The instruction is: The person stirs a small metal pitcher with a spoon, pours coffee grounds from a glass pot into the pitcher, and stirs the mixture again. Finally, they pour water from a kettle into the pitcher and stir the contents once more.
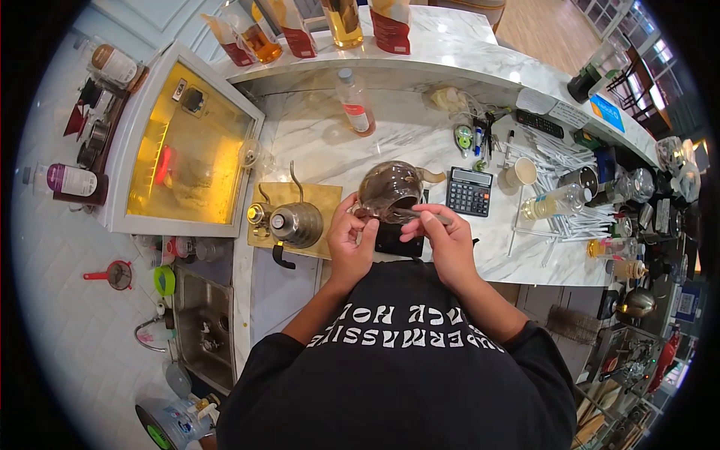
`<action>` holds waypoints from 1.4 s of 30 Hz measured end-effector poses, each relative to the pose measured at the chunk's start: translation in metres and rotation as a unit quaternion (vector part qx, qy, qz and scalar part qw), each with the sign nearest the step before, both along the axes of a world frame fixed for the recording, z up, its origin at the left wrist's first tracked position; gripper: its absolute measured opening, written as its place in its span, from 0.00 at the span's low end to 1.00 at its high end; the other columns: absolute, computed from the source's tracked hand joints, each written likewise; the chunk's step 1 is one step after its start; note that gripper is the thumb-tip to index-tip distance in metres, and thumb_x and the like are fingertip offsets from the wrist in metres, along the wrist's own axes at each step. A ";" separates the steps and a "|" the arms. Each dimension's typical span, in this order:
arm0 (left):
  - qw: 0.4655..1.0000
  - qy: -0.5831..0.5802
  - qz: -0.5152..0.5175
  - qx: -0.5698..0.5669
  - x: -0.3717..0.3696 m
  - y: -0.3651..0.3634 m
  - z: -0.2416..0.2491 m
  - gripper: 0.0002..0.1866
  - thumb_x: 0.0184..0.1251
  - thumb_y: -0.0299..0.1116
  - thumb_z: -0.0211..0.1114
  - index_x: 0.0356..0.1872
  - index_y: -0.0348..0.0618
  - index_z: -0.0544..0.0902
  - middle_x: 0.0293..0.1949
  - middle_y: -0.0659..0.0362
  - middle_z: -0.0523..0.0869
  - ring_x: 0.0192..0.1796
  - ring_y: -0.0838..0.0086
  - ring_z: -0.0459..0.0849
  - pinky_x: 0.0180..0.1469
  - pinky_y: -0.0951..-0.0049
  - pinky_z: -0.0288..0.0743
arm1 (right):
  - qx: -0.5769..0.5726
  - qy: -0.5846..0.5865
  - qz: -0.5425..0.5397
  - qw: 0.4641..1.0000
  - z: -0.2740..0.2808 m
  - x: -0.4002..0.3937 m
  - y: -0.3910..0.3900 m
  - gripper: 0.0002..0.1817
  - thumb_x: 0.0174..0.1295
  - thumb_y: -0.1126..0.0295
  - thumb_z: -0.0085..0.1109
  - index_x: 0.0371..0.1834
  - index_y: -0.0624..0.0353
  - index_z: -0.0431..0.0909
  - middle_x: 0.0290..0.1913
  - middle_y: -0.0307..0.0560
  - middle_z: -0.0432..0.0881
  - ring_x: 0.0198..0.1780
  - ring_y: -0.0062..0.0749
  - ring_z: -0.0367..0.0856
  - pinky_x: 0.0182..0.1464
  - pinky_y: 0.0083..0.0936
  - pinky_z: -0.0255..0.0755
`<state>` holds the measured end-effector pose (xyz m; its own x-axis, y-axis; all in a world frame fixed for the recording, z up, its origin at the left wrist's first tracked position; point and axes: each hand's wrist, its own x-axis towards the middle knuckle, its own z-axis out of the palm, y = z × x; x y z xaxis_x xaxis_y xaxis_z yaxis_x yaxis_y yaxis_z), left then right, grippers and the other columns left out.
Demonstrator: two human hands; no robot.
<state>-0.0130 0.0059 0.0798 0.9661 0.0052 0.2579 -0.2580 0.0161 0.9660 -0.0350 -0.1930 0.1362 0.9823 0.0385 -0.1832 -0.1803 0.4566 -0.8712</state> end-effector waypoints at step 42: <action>0.996 0.050 0.063 -0.037 0.005 0.011 -0.027 0.12 0.85 0.26 0.59 0.35 0.39 0.71 0.74 0.42 0.72 0.67 0.66 0.82 0.68 0.59 0.83 | -0.461 -0.355 -0.099 0.807 0.039 -0.006 -0.039 0.12 0.69 0.81 0.65 0.54 0.61 0.85 0.41 0.45 0.91 0.44 0.41 0.90 0.61 0.44 0.77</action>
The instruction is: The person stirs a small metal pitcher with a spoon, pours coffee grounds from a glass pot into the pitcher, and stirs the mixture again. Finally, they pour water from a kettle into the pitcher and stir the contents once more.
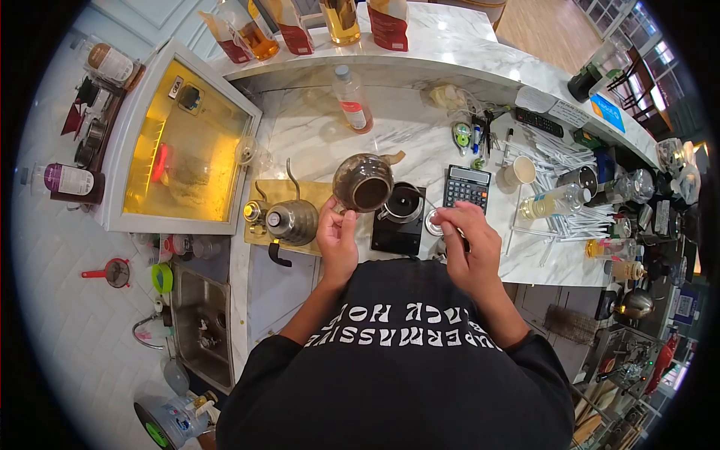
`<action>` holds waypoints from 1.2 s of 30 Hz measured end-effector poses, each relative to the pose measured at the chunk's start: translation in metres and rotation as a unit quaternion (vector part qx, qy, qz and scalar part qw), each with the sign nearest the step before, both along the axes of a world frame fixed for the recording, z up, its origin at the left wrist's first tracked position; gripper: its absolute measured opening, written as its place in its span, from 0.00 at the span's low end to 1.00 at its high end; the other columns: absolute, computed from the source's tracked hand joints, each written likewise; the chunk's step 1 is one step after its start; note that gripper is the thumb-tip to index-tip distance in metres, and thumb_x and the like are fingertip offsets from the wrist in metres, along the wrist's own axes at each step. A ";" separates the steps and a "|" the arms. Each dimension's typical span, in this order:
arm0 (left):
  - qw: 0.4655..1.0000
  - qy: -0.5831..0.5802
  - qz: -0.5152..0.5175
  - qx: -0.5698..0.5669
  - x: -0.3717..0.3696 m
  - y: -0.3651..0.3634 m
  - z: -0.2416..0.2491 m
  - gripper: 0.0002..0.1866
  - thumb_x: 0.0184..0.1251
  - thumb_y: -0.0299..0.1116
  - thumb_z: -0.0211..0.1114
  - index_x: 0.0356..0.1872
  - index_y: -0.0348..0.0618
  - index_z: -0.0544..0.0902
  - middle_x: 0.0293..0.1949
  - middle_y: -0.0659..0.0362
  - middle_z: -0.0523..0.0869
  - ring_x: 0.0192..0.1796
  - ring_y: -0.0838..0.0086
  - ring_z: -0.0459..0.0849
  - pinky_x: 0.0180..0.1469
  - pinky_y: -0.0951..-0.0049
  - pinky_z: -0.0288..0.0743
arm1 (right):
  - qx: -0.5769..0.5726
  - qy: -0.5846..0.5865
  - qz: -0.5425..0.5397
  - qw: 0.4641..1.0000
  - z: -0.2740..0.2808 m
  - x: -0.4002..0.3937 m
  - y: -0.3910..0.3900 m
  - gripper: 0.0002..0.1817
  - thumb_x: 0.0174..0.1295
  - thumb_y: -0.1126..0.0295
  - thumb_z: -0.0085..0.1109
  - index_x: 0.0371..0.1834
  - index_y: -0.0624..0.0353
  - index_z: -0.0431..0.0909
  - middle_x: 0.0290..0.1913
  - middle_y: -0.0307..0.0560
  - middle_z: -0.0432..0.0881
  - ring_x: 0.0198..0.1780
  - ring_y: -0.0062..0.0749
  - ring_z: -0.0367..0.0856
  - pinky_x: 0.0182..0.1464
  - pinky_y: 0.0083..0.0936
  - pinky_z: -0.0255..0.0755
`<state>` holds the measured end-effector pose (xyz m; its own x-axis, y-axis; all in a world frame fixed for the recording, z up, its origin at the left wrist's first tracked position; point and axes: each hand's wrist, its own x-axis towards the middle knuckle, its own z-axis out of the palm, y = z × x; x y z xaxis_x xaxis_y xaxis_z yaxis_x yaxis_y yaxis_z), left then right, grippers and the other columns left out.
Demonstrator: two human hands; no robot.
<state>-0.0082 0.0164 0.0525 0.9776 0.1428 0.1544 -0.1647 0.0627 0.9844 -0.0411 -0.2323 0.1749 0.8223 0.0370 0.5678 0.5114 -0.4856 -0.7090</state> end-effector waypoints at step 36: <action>0.984 -0.165 -0.034 0.065 -0.016 -0.008 0.033 0.12 0.80 0.29 0.66 0.35 0.38 0.74 0.74 0.35 0.71 0.62 0.67 0.83 0.63 0.66 0.78 | -0.114 0.019 0.078 0.990 -0.007 -0.006 0.017 0.13 0.67 0.80 0.68 0.53 0.59 0.85 0.43 0.44 0.91 0.46 0.38 0.90 0.63 0.46 0.75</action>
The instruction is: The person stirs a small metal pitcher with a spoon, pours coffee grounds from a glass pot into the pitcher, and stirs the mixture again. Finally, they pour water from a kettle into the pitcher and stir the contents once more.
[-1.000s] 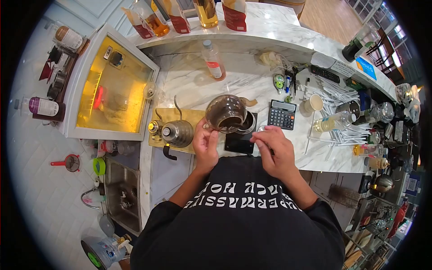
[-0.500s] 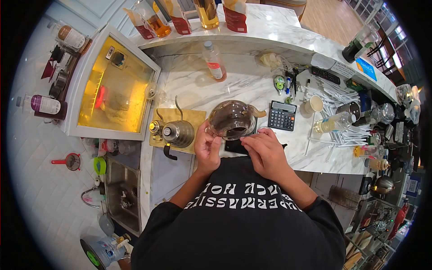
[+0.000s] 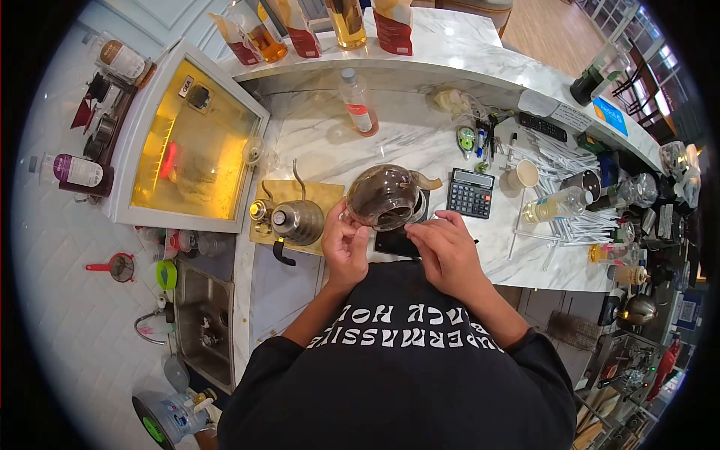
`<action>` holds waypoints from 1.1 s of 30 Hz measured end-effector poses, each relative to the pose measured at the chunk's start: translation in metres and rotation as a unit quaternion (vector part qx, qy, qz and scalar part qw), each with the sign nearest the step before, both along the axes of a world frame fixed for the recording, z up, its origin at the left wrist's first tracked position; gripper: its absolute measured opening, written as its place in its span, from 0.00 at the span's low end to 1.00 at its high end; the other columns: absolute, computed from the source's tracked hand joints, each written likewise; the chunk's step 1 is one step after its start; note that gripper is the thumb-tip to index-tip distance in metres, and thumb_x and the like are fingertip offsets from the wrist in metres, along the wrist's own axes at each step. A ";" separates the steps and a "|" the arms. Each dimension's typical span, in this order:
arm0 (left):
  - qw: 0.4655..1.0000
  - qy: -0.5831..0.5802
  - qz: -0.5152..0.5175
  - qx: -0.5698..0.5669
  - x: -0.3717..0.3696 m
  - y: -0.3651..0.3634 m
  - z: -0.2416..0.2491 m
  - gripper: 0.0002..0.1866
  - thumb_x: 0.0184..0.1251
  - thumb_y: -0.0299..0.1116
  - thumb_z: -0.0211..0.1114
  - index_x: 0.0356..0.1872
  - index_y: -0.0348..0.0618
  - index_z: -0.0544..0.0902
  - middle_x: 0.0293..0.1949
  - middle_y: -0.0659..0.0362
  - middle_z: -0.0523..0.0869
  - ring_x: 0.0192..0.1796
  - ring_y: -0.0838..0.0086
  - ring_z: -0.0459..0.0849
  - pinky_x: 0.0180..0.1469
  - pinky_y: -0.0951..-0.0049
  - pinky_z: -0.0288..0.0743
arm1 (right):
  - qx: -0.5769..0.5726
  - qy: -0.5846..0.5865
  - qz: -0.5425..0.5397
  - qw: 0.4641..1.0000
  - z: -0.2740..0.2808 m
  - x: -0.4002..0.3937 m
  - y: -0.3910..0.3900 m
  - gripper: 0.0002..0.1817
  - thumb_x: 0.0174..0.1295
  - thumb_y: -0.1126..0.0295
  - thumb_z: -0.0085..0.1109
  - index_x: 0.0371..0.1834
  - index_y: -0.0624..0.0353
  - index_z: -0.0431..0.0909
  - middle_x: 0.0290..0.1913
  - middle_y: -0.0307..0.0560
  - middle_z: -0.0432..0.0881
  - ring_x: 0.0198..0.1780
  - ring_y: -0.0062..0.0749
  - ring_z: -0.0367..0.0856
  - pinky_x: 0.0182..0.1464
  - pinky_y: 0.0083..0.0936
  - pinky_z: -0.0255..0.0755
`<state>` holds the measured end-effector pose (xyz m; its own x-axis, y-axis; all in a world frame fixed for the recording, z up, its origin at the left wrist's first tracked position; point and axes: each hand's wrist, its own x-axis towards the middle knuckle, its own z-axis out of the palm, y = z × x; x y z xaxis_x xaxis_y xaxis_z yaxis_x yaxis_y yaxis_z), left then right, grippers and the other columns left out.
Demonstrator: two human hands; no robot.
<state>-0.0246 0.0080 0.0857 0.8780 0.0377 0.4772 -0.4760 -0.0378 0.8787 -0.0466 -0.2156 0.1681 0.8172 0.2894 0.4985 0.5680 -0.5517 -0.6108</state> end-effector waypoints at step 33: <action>0.999 0.016 -0.003 -0.043 0.001 -0.006 -0.004 0.12 0.78 0.27 0.68 0.35 0.36 0.74 0.74 0.34 0.70 0.65 0.60 0.85 0.66 0.62 0.81 | 0.054 0.044 -0.015 0.997 -0.012 0.000 0.005 0.12 0.68 0.76 0.66 0.53 0.58 0.85 0.37 0.42 0.92 0.41 0.38 0.90 0.66 0.48 0.72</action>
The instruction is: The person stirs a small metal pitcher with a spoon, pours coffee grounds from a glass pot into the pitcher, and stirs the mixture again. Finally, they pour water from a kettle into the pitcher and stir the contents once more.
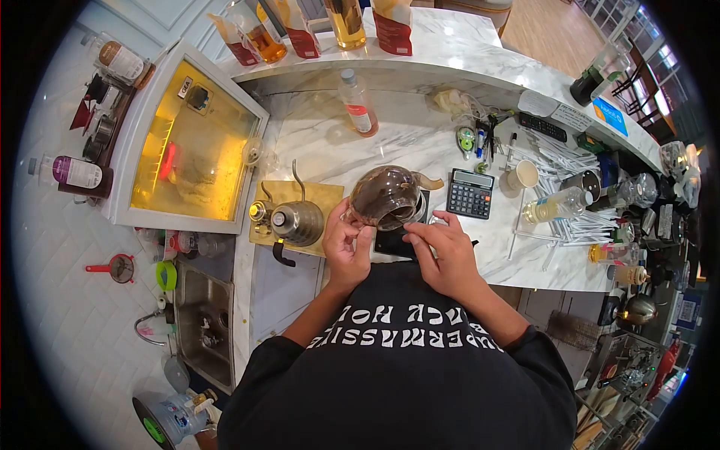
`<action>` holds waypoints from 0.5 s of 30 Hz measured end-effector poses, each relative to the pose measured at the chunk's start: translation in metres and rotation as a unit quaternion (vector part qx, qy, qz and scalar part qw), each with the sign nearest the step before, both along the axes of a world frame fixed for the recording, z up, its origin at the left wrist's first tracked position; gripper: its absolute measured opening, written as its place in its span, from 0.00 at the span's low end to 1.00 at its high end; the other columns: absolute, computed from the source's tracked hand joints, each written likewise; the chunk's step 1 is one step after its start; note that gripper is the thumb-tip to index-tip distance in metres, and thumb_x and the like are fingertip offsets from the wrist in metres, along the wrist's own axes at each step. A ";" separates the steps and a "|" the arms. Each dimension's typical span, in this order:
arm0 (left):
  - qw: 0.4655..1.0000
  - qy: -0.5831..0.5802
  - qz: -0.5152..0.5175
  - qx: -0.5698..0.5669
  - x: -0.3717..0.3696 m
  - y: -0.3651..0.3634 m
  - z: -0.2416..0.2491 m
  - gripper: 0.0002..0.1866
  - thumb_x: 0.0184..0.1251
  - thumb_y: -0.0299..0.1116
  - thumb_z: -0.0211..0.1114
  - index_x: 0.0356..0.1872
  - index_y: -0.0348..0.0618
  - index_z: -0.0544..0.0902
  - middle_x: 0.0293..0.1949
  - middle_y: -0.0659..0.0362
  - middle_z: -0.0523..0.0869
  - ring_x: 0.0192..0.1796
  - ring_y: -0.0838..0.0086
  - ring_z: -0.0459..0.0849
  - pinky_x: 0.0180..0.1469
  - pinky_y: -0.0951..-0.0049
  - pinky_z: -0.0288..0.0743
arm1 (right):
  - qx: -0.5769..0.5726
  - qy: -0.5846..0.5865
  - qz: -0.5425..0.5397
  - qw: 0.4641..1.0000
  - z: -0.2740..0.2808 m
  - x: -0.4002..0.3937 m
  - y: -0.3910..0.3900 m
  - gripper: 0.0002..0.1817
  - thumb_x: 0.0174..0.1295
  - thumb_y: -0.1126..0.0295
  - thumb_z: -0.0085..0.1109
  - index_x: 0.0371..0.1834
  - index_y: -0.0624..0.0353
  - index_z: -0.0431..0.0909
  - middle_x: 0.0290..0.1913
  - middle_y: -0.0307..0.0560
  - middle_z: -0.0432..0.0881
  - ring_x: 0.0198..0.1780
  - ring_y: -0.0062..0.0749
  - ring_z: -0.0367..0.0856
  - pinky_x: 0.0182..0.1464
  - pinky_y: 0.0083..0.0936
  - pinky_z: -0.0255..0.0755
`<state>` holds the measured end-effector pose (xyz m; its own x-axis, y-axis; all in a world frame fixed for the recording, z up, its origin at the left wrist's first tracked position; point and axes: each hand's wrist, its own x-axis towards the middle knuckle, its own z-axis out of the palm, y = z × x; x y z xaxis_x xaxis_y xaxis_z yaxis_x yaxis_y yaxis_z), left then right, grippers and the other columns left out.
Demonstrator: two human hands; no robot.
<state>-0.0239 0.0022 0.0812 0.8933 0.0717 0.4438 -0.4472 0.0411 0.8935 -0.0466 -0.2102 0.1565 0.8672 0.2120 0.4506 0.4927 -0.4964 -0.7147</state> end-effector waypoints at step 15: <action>0.995 0.084 0.006 0.054 -0.001 0.001 -0.005 0.11 0.77 0.25 0.68 0.34 0.35 0.75 0.73 0.38 0.72 0.65 0.59 0.86 0.66 0.65 0.80 | 0.481 0.402 0.004 0.779 -0.021 0.014 0.002 0.14 0.82 0.71 0.51 0.60 0.68 0.81 0.45 0.58 0.92 0.42 0.38 0.92 0.53 0.28 0.83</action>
